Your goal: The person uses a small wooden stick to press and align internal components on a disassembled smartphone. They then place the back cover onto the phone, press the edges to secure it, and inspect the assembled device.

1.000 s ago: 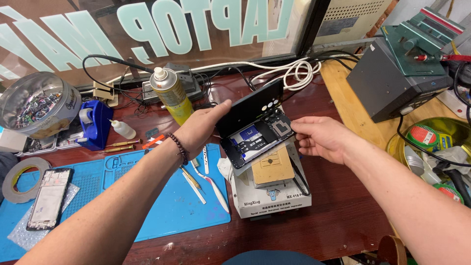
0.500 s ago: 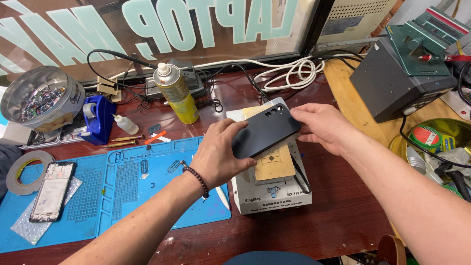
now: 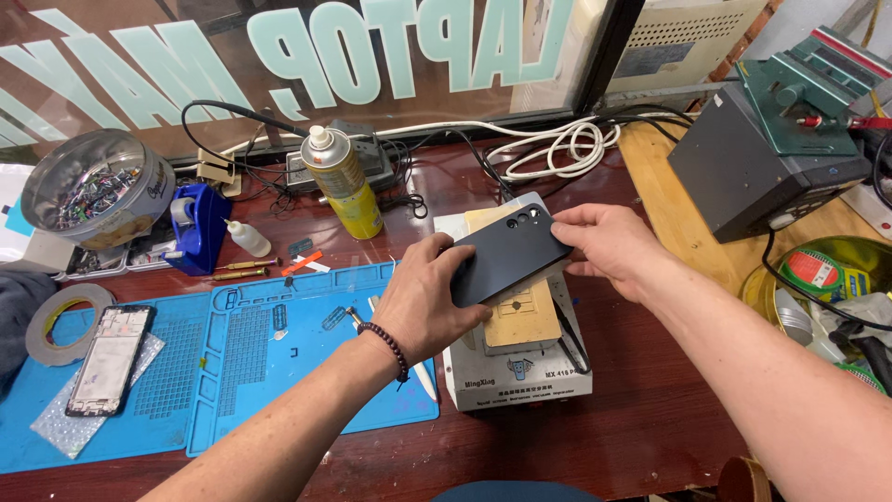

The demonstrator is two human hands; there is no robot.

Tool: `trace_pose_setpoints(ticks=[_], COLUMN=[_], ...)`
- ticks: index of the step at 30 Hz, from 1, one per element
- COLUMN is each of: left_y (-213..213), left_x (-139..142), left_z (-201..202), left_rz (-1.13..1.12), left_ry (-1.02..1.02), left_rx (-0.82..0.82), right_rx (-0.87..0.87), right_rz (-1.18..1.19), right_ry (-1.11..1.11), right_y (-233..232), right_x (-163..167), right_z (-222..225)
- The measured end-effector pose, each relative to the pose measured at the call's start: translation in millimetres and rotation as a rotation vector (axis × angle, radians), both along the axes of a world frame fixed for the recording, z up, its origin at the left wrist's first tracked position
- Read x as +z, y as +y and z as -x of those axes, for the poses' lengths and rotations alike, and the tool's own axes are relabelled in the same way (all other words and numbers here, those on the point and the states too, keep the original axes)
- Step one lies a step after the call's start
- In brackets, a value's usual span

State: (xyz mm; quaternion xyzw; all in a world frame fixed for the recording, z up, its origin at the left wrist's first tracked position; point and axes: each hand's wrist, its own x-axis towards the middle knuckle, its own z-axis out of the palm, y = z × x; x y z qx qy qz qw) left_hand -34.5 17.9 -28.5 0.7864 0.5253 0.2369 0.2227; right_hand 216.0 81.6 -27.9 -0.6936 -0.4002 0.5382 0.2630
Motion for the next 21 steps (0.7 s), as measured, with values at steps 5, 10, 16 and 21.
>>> trace_pose_setpoints(ticks=[5,10,16,21], left_y=[-2,-3,-6,-6], left_x=[1,0,0,12], left_z=[1,3,3,0], left_rz=[0.012,-0.002,-0.025,0.042], left_ry=[0.019,0.037,0.021,0.107], left_rx=[-0.012,-0.043,-0.054,-0.023], right_rx=[0.026,0.024,0.019,0.01], right_rz=[0.058,0.088,0.105,0.115], right_ry=[-0.029,-0.019,-0.004,0.003], right_y=[-1,1,0,0], right_x=[3,6,7,8], right_z=[0,2,4,4])
